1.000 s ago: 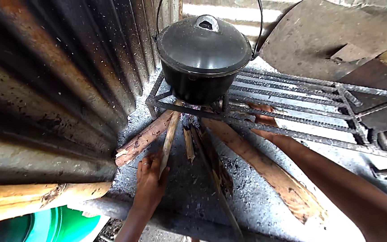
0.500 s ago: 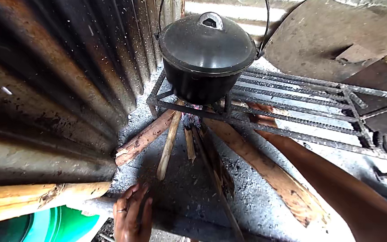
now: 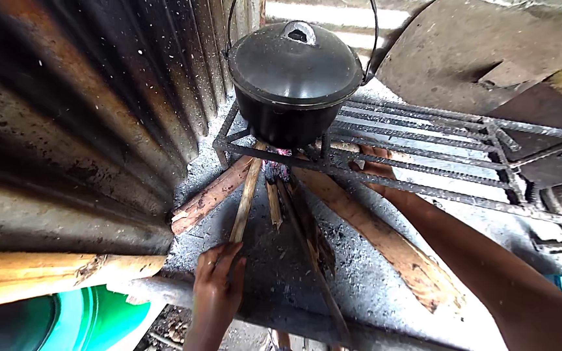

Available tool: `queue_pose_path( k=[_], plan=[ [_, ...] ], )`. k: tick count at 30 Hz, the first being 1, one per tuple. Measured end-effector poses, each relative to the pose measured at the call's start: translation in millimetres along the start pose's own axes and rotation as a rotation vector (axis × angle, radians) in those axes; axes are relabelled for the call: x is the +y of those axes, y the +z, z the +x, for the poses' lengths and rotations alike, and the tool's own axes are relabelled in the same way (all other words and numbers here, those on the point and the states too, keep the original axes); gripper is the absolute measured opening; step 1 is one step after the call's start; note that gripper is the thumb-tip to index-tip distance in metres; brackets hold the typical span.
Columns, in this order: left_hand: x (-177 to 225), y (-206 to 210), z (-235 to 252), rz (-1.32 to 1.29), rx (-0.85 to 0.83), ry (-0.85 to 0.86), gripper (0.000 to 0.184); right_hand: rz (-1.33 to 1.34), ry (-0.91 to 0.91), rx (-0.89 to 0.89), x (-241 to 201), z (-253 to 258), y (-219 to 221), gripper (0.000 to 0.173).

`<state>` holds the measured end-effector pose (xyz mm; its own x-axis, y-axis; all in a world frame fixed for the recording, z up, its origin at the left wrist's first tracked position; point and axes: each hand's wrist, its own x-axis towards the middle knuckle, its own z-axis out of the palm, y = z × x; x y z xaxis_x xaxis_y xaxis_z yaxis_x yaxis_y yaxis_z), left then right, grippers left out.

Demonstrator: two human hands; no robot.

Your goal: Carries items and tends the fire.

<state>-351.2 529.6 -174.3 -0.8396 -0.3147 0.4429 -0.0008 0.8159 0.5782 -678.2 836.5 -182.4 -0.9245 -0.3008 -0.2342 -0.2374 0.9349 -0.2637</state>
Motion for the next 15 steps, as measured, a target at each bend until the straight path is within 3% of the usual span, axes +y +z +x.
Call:
queue_pose_path(
  k=[2, 3, 6, 8, 10, 11, 12, 13, 15],
  plan=[
    [12, 10, 24, 0.026, -0.078, -0.008, 0.026, -0.003, -0.119, 0.169, 8, 9, 5, 0.043],
    [19, 16, 36, 0.033, -0.149, -0.035, 0.024, -0.006, -0.119, 0.172, 14, 14, 8, 0.046],
    [42, 38, 73, 0.09, -0.416, -0.164, 0.03, -0.002, 0.002, 0.007, 11, 14, 2, 0.049],
    [53, 52, 95, 0.138, -0.616, -0.273, 0.04, -0.081, -0.143, 0.25, 13, 11, 2, 0.048],
    [60, 62, 110, 0.167, -0.747, -0.358, 0.051, -0.063, -0.148, 0.325, -33, -11, -17, 0.041],
    [61, 65, 113, 0.165, -0.765, -0.379, 0.053, -0.021, -0.017, 0.319, -79, -27, -25, 0.036],
    [60, 67, 114, 0.164, -0.767, -0.397, 0.055, 0.024, 0.11, 0.459, -117, -32, -15, 0.028],
    [59, 67, 115, 0.162, -0.763, -0.42, 0.056, 0.028, 0.121, 0.483, -133, -35, -14, 0.028],
    [55, 66, 115, 0.146, -0.737, -0.465, 0.055, 0.047, 0.005, 0.264, -112, -38, -45, 0.033]
  ],
)
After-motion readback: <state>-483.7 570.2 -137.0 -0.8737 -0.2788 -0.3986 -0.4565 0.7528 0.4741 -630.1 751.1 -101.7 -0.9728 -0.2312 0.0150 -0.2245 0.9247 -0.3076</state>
